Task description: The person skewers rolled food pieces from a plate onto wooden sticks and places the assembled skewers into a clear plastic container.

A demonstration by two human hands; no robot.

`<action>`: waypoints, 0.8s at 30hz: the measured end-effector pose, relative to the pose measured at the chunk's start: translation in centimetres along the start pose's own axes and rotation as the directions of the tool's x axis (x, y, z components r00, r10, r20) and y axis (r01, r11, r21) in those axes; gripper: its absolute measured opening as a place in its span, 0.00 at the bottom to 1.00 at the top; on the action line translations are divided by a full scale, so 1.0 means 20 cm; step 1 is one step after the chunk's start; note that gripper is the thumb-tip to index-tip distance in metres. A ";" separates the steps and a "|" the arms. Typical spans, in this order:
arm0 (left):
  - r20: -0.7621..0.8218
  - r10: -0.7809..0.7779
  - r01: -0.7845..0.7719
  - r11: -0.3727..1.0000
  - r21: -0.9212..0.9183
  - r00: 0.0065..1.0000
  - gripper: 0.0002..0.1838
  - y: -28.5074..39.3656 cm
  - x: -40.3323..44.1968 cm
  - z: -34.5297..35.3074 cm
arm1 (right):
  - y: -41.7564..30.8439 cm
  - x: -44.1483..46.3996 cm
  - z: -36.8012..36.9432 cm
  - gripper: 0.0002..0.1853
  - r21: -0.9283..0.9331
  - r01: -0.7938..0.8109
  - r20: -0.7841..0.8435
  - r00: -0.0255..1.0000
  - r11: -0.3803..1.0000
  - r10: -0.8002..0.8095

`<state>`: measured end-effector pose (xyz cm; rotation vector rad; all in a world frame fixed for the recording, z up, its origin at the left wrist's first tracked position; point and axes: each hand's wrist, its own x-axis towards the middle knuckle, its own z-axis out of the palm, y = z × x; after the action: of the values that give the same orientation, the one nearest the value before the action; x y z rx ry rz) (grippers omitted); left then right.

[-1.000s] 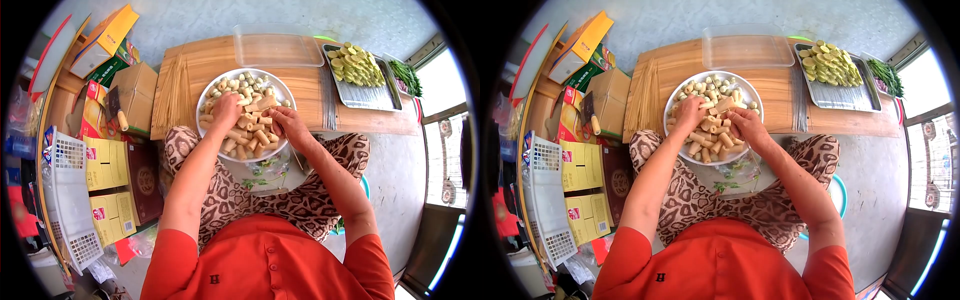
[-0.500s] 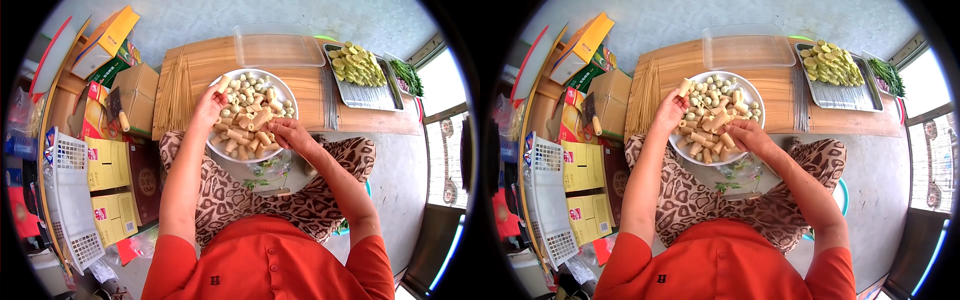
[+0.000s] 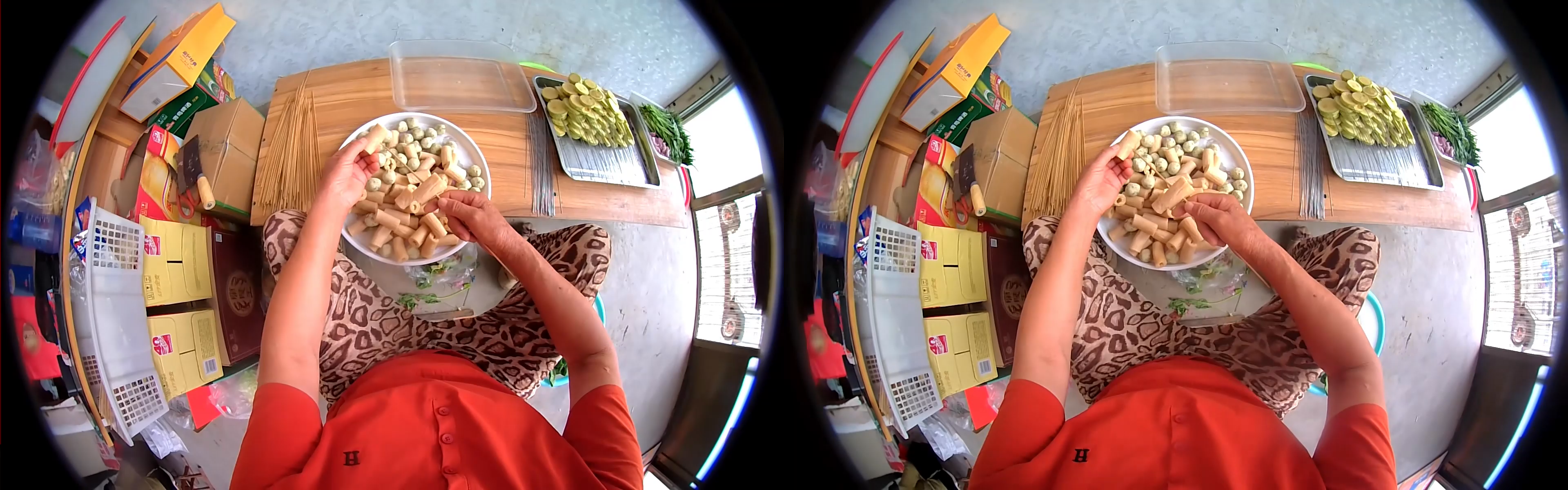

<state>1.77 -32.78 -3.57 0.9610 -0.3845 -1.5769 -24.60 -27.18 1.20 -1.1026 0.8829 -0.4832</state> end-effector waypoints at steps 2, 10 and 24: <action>0.000 -0.002 0.002 1.000 0.003 1.000 0.16 0.00 0.00 0.00 | 0.00 0.00 0.00 0.16 0.001 0.001 0.002 1.000 1.000 -0.001; 0.011 0.010 -0.010 0.999 0.031 1.000 0.16 0.00 -0.01 0.01 | -0.01 0.00 0.01 0.16 -0.005 -0.014 -0.011 1.000 1.000 0.014; 0.082 0.050 -0.057 0.995 0.081 0.995 0.11 -0.02 -0.03 0.03 | 0.00 0.01 0.01 0.16 -0.014 0.001 -0.017 1.000 1.000 -0.001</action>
<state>1.09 -32.21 -3.17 0.9458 -0.5314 -1.5640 -24.29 -27.15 1.27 -1.1135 0.9023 -0.4888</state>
